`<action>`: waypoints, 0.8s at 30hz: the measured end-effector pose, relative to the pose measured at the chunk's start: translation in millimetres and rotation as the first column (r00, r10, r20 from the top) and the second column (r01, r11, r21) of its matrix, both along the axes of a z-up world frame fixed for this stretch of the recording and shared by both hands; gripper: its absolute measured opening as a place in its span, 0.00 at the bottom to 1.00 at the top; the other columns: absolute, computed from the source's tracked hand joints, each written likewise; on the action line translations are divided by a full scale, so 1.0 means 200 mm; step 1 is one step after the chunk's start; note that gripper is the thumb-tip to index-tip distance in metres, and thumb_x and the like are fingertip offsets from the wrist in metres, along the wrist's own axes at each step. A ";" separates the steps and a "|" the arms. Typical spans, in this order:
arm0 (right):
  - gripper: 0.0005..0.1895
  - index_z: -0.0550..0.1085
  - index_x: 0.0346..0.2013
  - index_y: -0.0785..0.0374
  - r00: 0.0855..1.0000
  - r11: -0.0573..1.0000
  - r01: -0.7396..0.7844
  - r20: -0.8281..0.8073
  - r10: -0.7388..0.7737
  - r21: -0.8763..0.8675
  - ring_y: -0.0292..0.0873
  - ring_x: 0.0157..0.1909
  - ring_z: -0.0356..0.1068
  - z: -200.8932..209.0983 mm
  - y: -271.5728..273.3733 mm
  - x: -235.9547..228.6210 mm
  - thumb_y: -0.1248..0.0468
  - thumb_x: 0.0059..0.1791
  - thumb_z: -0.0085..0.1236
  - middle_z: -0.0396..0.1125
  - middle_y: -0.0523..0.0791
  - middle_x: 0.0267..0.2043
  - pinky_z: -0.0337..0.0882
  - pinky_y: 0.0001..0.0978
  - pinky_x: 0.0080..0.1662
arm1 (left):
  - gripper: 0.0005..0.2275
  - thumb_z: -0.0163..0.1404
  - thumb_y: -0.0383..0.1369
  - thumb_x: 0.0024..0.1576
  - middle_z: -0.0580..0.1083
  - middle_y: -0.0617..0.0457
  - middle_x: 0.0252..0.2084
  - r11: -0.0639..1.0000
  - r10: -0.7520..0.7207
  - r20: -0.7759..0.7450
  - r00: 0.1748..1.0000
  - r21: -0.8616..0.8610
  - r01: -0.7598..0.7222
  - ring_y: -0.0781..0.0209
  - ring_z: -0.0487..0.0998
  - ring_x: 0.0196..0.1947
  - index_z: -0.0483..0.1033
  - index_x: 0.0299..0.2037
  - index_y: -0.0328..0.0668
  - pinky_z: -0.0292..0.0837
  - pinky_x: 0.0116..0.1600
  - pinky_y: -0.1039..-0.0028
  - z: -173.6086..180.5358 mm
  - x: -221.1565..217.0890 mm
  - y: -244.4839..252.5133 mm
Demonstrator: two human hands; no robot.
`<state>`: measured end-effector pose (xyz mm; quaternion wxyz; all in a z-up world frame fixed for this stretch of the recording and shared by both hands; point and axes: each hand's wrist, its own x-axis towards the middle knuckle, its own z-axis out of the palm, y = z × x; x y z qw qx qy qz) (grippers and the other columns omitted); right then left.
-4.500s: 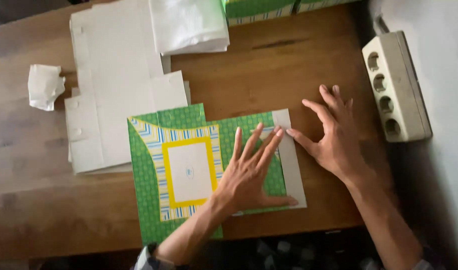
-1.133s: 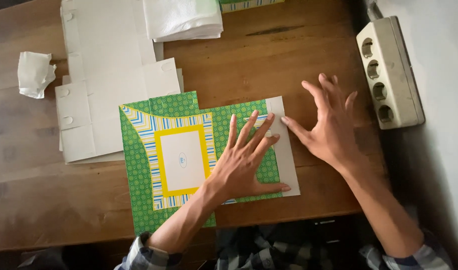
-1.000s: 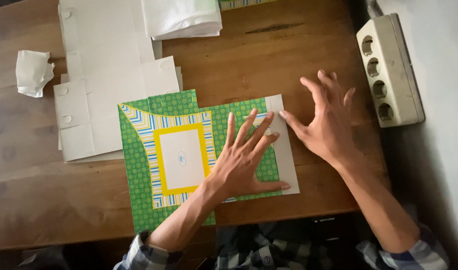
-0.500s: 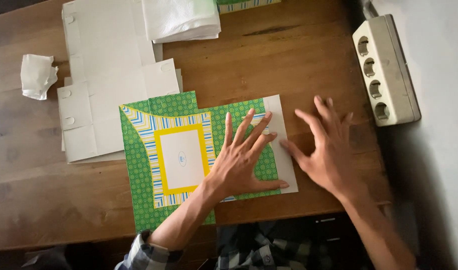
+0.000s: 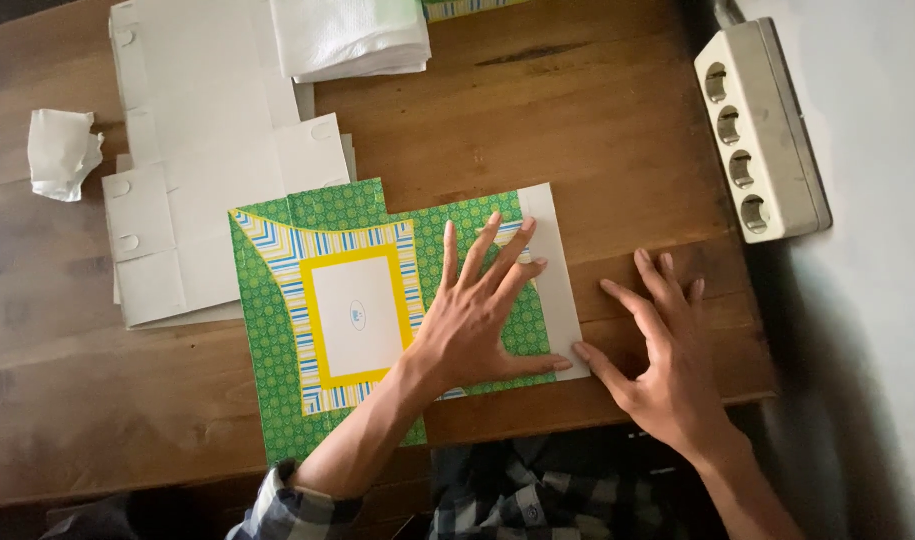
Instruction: The person folds white tissue paper and places it into a small green and blue patterned box, then closes the box. They then pick up a flat white cardboard box blank, fold its flaps, and apply green patterned tape to seal the edges.
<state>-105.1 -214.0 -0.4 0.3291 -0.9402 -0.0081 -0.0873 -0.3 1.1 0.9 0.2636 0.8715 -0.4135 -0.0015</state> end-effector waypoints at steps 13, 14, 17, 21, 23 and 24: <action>0.34 0.71 0.63 0.62 0.998 0.992 0.016 0.069 -0.007 -0.122 0.64 0.80 0.46 -0.02 0.00 0.19 0.48 0.48 0.64 0.51 0.56 0.77 0.41 0.79 0.70 | 0.41 0.53 0.68 0.46 0.53 0.45 0.77 1.000 0.002 -0.002 1.000 0.012 -0.002 0.36 0.48 0.78 0.68 0.61 0.43 0.30 0.75 0.28 0.00 0.00 0.00; 0.34 0.71 0.63 0.62 0.997 0.992 0.014 0.071 -0.005 -0.123 0.64 0.80 0.46 -0.03 -0.01 0.23 0.48 0.48 0.64 0.51 0.56 0.77 0.41 0.79 0.70 | 0.41 0.53 0.68 0.46 0.53 0.45 0.77 1.000 0.004 0.000 1.000 0.012 -0.004 0.36 0.48 0.78 0.68 0.61 0.43 0.30 0.75 0.28 0.00 0.00 0.00; 0.33 0.71 0.63 0.60 0.998 0.993 0.002 0.059 0.005 -0.117 0.64 0.80 0.44 -0.04 -0.03 0.32 0.45 0.49 0.62 0.51 0.55 0.77 0.38 0.82 0.68 | 0.41 0.53 0.67 0.47 0.52 0.44 0.77 1.000 -0.010 0.007 1.000 -0.005 0.011 0.36 0.45 0.78 0.67 0.61 0.41 0.29 0.75 0.28 -0.01 0.00 0.00; 0.34 0.71 0.62 0.62 0.997 0.983 -0.002 0.072 0.016 -0.182 0.64 0.79 0.42 -0.03 -0.05 0.44 0.43 0.49 0.62 0.52 0.57 0.76 0.38 0.78 0.69 | 0.41 0.54 0.66 0.48 0.50 0.39 0.77 0.999 -0.027 0.034 0.999 -0.017 0.028 0.35 0.45 0.79 0.66 0.62 0.41 0.29 0.76 0.30 0.00 -0.01 0.00; 0.33 0.70 0.62 0.62 0.996 0.974 -0.007 0.084 0.027 -0.225 0.65 0.79 0.41 -0.02 -0.06 0.52 0.44 0.50 0.61 0.51 0.59 0.75 0.37 0.76 0.70 | 0.40 0.54 0.66 0.48 0.49 0.37 0.77 0.999 -0.023 0.049 0.999 -0.022 0.024 0.35 0.45 0.79 0.66 0.61 0.42 0.29 0.76 0.30 0.00 -0.01 0.00; 0.33 0.70 0.63 0.60 0.999 0.969 -0.015 0.041 0.025 -0.245 0.65 0.79 0.42 -0.02 -0.06 0.55 0.44 0.50 0.62 0.52 0.59 0.75 0.38 0.77 0.69 | 0.40 0.53 0.68 0.47 0.56 0.38 0.74 1.000 0.006 0.062 0.998 -0.027 -0.004 0.37 0.49 0.77 0.71 0.59 0.43 0.30 0.76 0.31 0.01 -0.02 -0.01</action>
